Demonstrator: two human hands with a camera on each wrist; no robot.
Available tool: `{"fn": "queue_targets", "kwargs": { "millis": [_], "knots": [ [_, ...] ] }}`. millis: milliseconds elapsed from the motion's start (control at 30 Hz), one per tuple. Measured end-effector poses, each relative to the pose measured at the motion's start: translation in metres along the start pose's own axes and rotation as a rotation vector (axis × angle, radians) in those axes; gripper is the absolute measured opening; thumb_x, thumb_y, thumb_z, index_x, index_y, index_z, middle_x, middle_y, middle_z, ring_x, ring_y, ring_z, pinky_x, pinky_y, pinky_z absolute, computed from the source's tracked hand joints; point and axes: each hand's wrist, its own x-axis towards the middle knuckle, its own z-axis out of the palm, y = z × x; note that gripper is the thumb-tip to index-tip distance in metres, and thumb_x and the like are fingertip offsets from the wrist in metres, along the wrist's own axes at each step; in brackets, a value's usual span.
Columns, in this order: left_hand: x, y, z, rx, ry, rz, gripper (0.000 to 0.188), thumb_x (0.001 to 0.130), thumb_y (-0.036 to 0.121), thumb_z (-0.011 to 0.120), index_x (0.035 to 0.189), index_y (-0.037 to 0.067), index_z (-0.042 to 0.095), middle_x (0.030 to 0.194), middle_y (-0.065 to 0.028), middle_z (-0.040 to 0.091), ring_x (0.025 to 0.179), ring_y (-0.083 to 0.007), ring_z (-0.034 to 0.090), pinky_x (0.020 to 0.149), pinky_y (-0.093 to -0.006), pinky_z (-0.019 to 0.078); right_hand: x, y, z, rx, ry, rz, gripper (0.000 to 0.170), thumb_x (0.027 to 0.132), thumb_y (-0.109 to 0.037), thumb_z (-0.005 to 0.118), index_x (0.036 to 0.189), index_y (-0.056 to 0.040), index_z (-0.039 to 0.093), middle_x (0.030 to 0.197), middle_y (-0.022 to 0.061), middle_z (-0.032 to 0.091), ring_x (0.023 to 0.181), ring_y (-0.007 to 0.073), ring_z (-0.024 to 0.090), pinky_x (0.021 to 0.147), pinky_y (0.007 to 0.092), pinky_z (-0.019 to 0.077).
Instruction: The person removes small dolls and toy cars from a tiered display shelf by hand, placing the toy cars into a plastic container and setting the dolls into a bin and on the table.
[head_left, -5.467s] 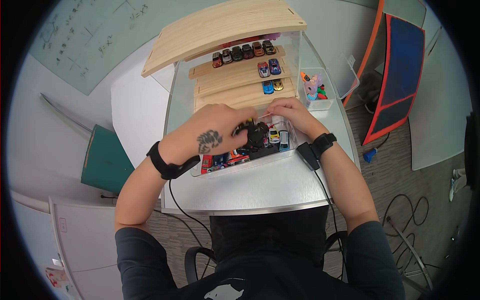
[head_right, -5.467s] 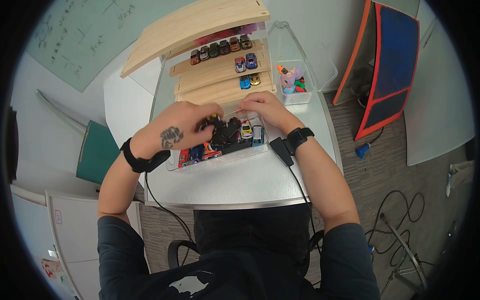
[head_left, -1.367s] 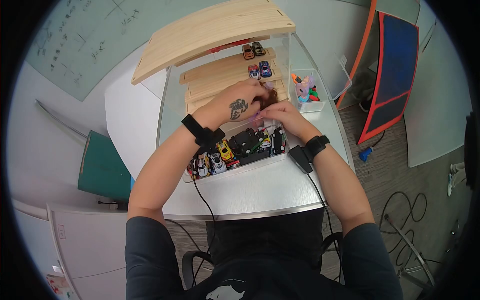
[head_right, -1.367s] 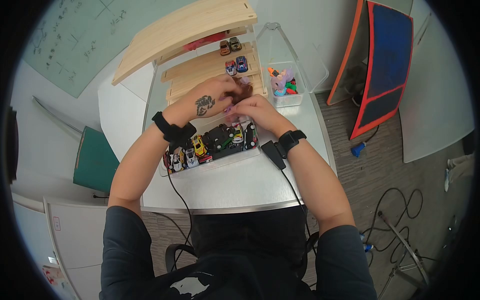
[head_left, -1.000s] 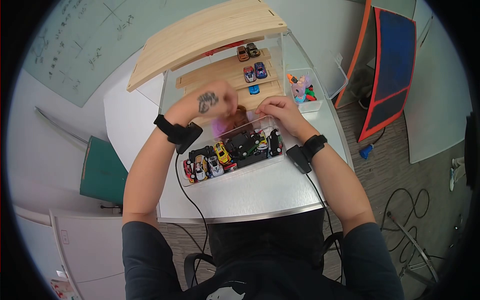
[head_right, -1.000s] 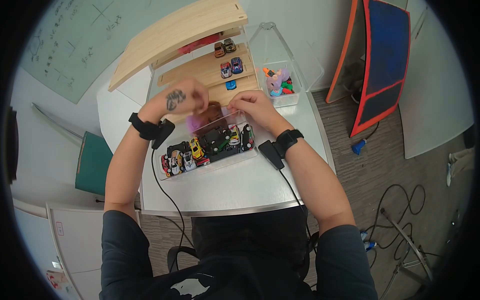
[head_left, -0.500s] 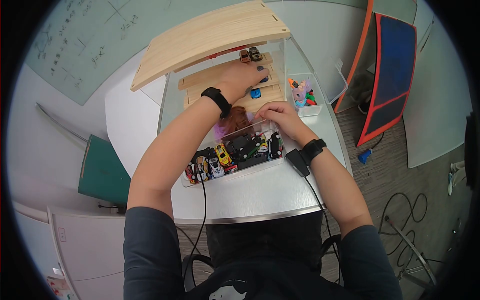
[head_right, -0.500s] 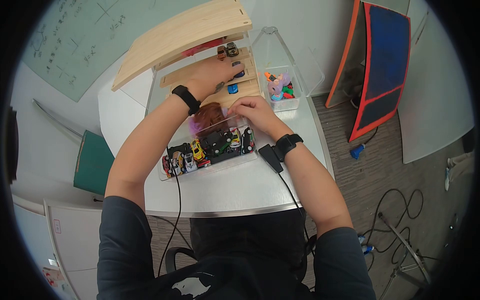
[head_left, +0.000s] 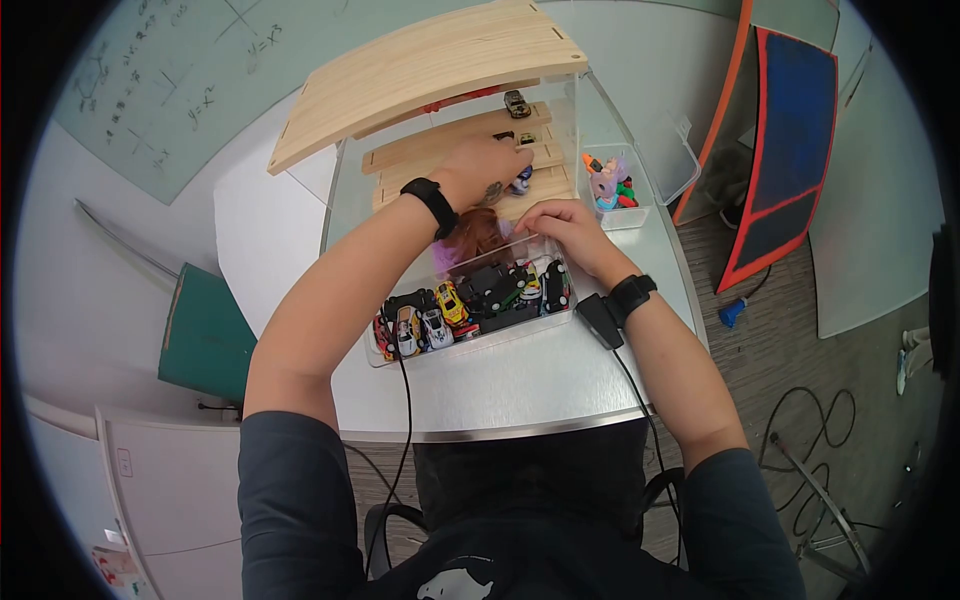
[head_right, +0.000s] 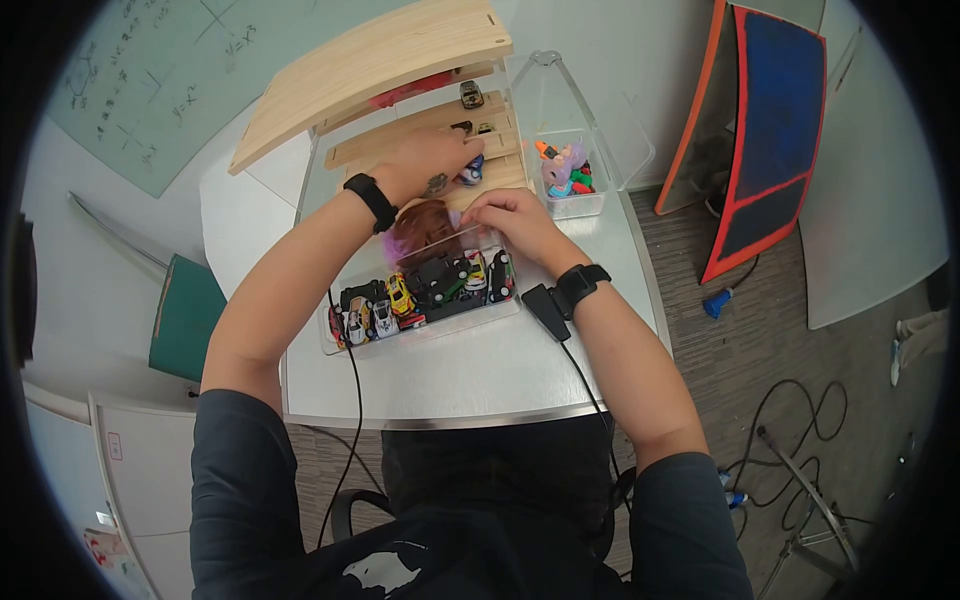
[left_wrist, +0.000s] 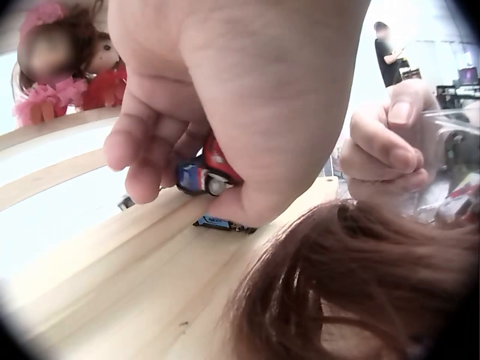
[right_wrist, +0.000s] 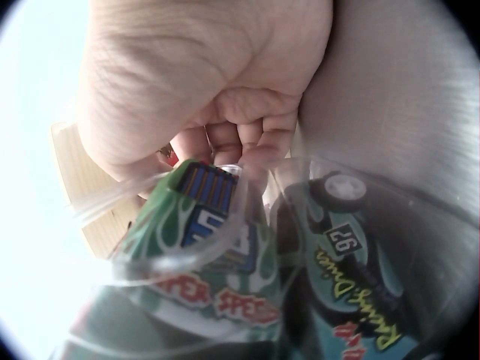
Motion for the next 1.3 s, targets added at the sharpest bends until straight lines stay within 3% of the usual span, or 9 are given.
{"fn": "queue_targets", "kwargs": {
  "millis": [367,467,533,567,667,800,933,1167,1300],
  "knots": [
    [-0.132,0.038,-0.1,-0.497,-0.208,-0.277,0.036,0.076,0.026,0.07,0.101,0.004,0.056,0.088,-0.0231,0.063,0.082,-0.041,0.062,0.073,-0.0444,0.0501,0.0,0.0,0.001,-0.032,0.048,-0.024,0.019,0.088,-0.012,0.056,0.093,-0.0003,0.07,0.091,0.0034,0.069,0.079,0.01,0.059,0.076,0.0248,0.0482],
    [-0.167,0.042,-0.105,-0.543,-0.282,-0.327,0.037,0.077,0.028,0.072,0.102,0.004,0.057,0.084,-0.0197,0.064,0.074,-0.0361,0.063,0.068,-0.0402,0.0505,-0.001,-0.004,0.004,-0.074,0.046,-0.027,0.02,0.091,-0.016,0.058,0.094,-0.0005,0.07,0.092,0.0035,0.069,0.083,0.0101,0.06,0.077,0.0246,0.0481],
    [-0.18,0.039,-0.11,-0.727,-0.292,-0.486,0.029,0.082,0.027,0.069,0.098,0.004,0.06,0.079,-0.0108,0.064,0.066,-0.023,0.063,0.06,-0.033,0.0492,-0.003,-0.01,0.008,-0.087,0.04,-0.007,0.022,0.092,-0.018,0.058,0.095,-0.0005,0.07,0.093,0.0037,0.069,0.085,0.0101,0.06,0.078,0.0244,0.0479],
    [-0.187,0.034,-0.105,-0.729,-0.289,-0.492,0.029,0.082,0.027,0.069,0.098,0.004,0.06,0.079,-0.0108,0.064,0.066,-0.023,0.063,0.06,-0.033,0.0492,-0.004,-0.012,0.009,-0.098,0.044,0.014,0.023,0.093,-0.021,0.059,0.096,-0.0005,0.071,0.094,0.0039,0.07,0.087,0.0102,0.06,0.079,0.0241,0.0476],
    [-0.204,0.011,-0.067,-1.203,0.197,-0.768,0.021,0.092,0.023,0.061,0.086,0.003,0.063,0.07,-0.0014,0.062,0.059,-0.008,0.058,0.055,-0.0224,0.0459,-0.003,-0.011,0.01,-0.096,0.014,0.038,0.025,0.094,-0.023,0.059,0.096,-0.001,0.07,0.095,0.0038,0.069,0.09,0.01,0.06,0.081,0.0244,0.0462],
    [-0.218,-0.003,-0.002,-1.645,0.465,-0.76,0.018,0.092,0.016,0.057,0.081,0.002,0.061,0.065,-0.0007,0.057,0.055,-0.0087,0.052,0.05,-0.0225,0.042,-0.007,-0.021,0.015,-0.116,0.03,0.104,0.025,0.095,-0.022,0.056,0.095,-0.0008,0.069,0.093,0.003,0.068,0.089,0.01,0.06,0.083,0.0247,0.0449],
    [-0.224,-0.01,0.051,-2.002,0.458,-0.708,0.018,0.09,0.014,0.055,0.079,0.0,0.061,0.058,-0.0007,0.05,0.049,-0.0091,0.043,0.046,-0.0239,0.0334,-0.01,-0.024,0.018,-0.125,0.04,0.179,0.026,0.096,-0.022,0.055,0.094,-0.0007,0.069,0.09,0.0024,0.068,0.087,0.0095,0.059,0.081,0.0246,0.0446],
    [-0.218,-0.005,0.058,-2.077,0.535,-0.71,0.022,0.088,0.014,0.052,0.074,-0.001,0.059,0.055,-0.002,0.048,0.046,-0.0111,0.04,0.044,-0.0249,0.0305,-0.007,-0.022,0.01,-0.27,-0.076,0.131,0.025,0.096,-0.025,0.057,0.096,-0.0028,0.069,0.089,0.0012,0.067,0.088,0.0087,0.059,0.078,0.0252,0.0469],
    [-0.221,-0.008,0.065,-2.208,0.633,-0.695,0.021,0.089,0.012,0.051,0.073,-0.001,0.057,0.053,0.0012,0.039,0.043,-0.0088,0.032,0.041,-0.0248,0.0258,0.002,-0.039,0.006,-0.684,-0.018,0.03,0.016,0.09,-0.013,0.063,0.103,-0.0059,0.068,0.1,0.0041,0.064,0.088,0.0111,0.061,0.076,0.0256,0.0485]
  ]
}}
